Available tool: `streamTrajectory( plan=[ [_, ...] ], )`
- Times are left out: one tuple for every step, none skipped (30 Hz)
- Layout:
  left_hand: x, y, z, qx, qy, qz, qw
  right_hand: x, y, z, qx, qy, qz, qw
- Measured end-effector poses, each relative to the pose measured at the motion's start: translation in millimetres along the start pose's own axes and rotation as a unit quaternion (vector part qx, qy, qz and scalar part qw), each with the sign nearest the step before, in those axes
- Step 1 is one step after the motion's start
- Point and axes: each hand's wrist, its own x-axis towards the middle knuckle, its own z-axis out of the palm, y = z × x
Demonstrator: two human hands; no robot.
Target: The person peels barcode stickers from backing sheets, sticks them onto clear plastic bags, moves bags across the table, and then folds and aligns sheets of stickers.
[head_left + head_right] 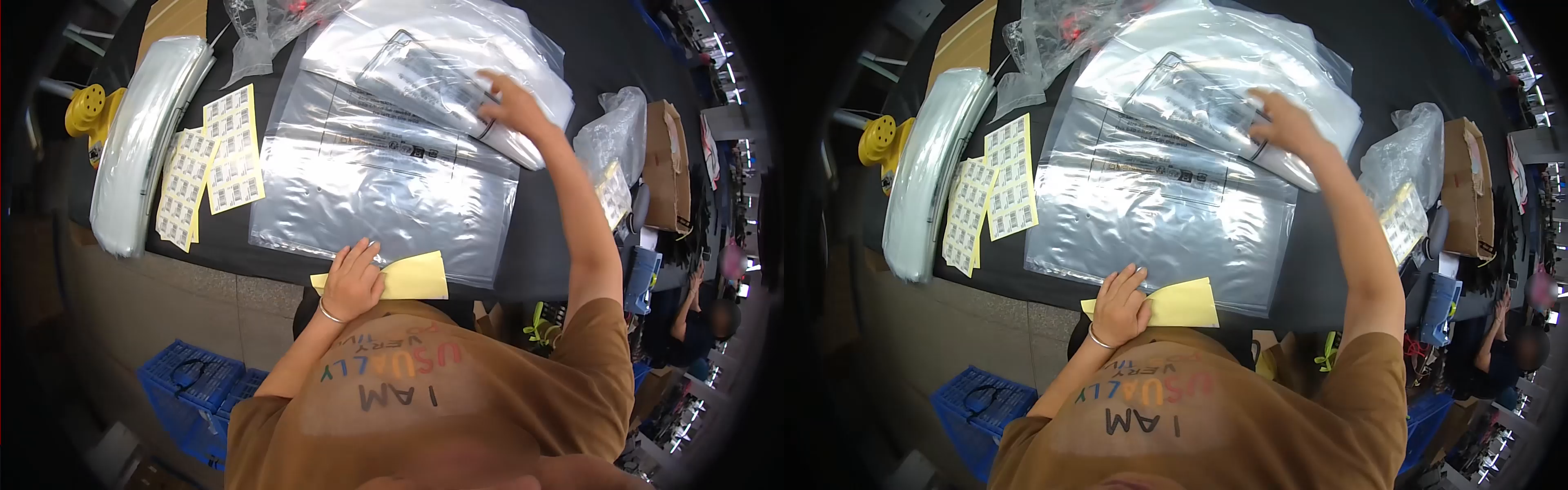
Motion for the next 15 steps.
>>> streamTrajectory(
  plan=[
    [0.2,-0.4,0.5,-0.002,-0.005,-0.002,1.000,-3.4,-1.0,6.5,0.034,-0.081,0.017,0.996],
    [0.2,-0.3,1.1,-0.001,0.001,-0.001,1.000,-9.6,-17.7,7.7,0.030,-0.096,-0.007,0.995],
    [-0.1,-0.8,1.7,-0.002,0.004,0.001,1.000,-11.7,-19.2,18.0,-0.020,-0.074,-0.046,0.996],
    [-0.6,-1.5,2.1,-0.002,0.006,0.002,1.000,-12.1,-18.2,27.1,-0.022,-0.049,-0.060,0.997],
    [-1.1,-1.6,2.9,0.002,0.014,0.000,1.000,-10.3,-18.9,33.7,-0.024,-0.024,-0.075,0.997],
    [-1.1,-1.6,3.7,-0.005,0.010,0.002,1.000,-7.5,-18.4,35.9,-0.026,-0.022,-0.085,0.996],
    [-0.7,-2.5,3.1,-0.008,0.007,0.003,1.000,-1.4,-17.7,36.9,-0.049,-0.049,-0.095,0.993],
    [0.1,-2.4,1.0,-0.001,0.007,0.010,1.000,10.9,-25.2,37.5,-0.071,-0.074,-0.107,0.989],
    [-0.2,-2.6,0.2,0.011,0.015,0.004,1.000,26.8,-32.2,37.1,-0.070,-0.071,-0.122,0.988],
    [-0.4,-2.2,0.9,0.002,0.010,0.006,1.000,40.4,-43.8,27.3,-0.082,-0.114,-0.095,0.985],
    [-0.7,-1.9,2.5,-0.009,0.004,0.010,1.000,51.5,-54.5,14.7,-0.096,-0.159,-0.065,0.981],
    [-1.9,-3.0,4.3,-0.002,0.005,0.013,1.000,67.4,-66.5,0.8,-0.020,-0.179,-0.045,0.983],
    [-2.1,-3.1,3.8,0.003,0.008,0.010,1.000,88.4,-72.2,-5.8,0.029,-0.195,0.019,0.980],
    [-1.4,-2.6,2.4,0.000,0.007,0.011,1.000,116.1,-64.5,-7.8,0.049,-0.192,0.023,0.980],
    [-0.3,-1.9,0.9,-0.004,0.005,0.013,1.000,141.3,-54.4,-5.9,0.088,-0.128,0.041,0.987]
  ],
)
